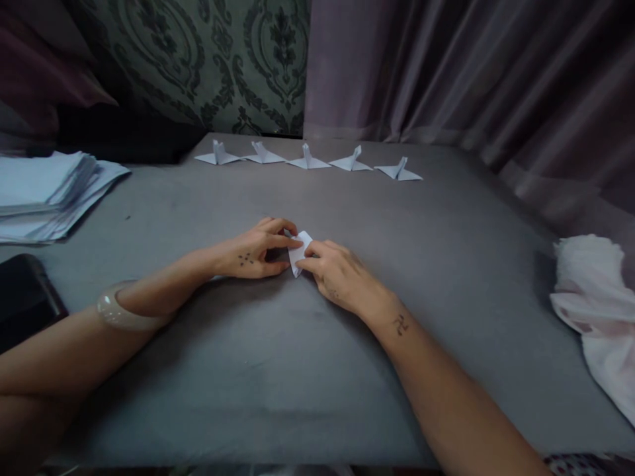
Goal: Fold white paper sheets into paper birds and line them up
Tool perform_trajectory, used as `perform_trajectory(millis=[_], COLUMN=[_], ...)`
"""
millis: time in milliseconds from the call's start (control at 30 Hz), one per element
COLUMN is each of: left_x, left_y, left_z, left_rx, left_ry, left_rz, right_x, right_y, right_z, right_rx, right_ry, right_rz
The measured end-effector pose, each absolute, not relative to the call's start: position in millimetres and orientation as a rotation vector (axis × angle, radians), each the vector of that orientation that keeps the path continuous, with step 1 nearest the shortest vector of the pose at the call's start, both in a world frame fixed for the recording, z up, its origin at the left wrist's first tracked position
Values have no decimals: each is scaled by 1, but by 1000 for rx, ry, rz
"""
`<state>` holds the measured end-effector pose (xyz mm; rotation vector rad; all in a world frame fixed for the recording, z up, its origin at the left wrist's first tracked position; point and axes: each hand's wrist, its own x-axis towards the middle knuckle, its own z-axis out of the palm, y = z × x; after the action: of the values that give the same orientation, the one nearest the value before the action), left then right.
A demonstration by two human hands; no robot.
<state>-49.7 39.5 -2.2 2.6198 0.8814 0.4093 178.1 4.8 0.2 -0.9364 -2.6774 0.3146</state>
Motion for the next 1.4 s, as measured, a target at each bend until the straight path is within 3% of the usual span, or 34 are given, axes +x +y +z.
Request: perform_trajectory(millis=[333,1400], left_x=[-53,-35], left_y=[49,47], left_z=[-2,-15], left_rx=[2587,2152], left_ry=[722,1329], left_rz=[509,644], right_x=[175,163], right_y=[11,31], right_z=[-14,-23], right_rx=[-1093,-1490], right_ry=[-2317,-1875], right_rz=[465,620])
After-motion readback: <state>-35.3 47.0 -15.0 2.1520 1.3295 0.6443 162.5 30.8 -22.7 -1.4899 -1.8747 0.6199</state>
